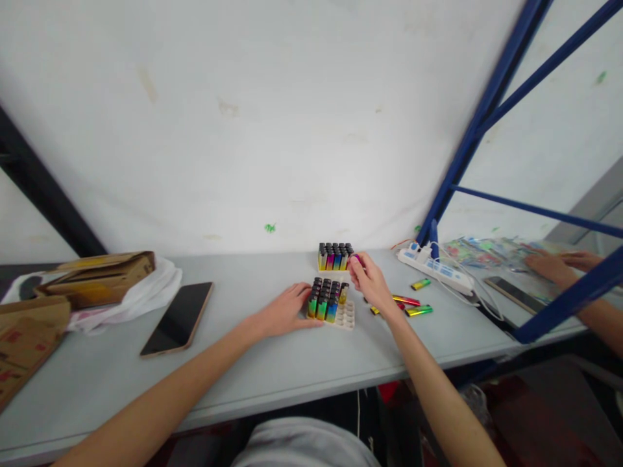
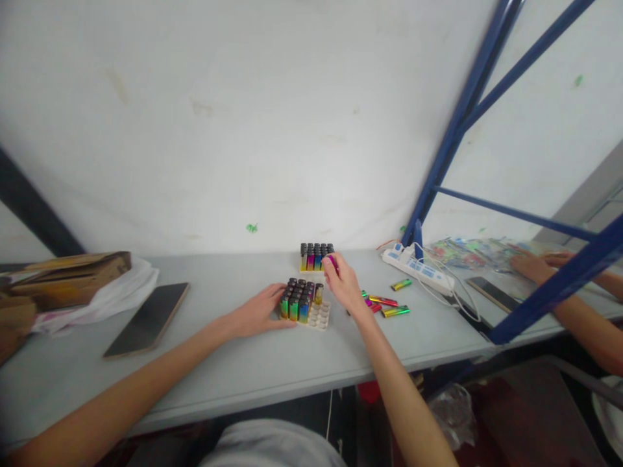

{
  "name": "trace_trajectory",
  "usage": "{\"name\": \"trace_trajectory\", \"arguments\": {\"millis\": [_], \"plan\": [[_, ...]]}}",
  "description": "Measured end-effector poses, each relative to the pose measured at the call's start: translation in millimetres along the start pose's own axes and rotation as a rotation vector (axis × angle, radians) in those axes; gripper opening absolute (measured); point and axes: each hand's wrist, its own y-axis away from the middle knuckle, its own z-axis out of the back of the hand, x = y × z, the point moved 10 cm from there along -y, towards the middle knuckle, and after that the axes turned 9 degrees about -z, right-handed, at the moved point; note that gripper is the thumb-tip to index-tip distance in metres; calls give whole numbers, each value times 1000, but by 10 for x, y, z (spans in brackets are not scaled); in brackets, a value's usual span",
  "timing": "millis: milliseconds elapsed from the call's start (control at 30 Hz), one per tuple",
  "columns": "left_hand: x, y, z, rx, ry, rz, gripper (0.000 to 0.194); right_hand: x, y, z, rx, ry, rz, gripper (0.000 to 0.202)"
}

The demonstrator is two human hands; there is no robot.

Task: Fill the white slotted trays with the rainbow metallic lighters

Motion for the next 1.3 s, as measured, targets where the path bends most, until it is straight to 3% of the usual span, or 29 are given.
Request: {"name": "trace_trajectory", "arguments": {"millis": [333, 500, 667, 1000, 1300], "plan": [[6, 0, -6, 5, 19, 10, 76, 529, 231, 88, 219, 317, 190, 36], [13, 6, -6, -10, 15, -2, 74, 484, 276, 26, 333, 477, 192, 33], [25, 6, -27, 1, 3, -6, 74, 306, 289, -84, 454, 571, 96, 32], [16, -7, -21, 4, -3, 11, 73, 298, 304, -108, 460, 545, 34, 21], [-8, -8, -13, 5, -6, -6, 72, 351, 286, -71, 403, 591, 110, 20]]}}
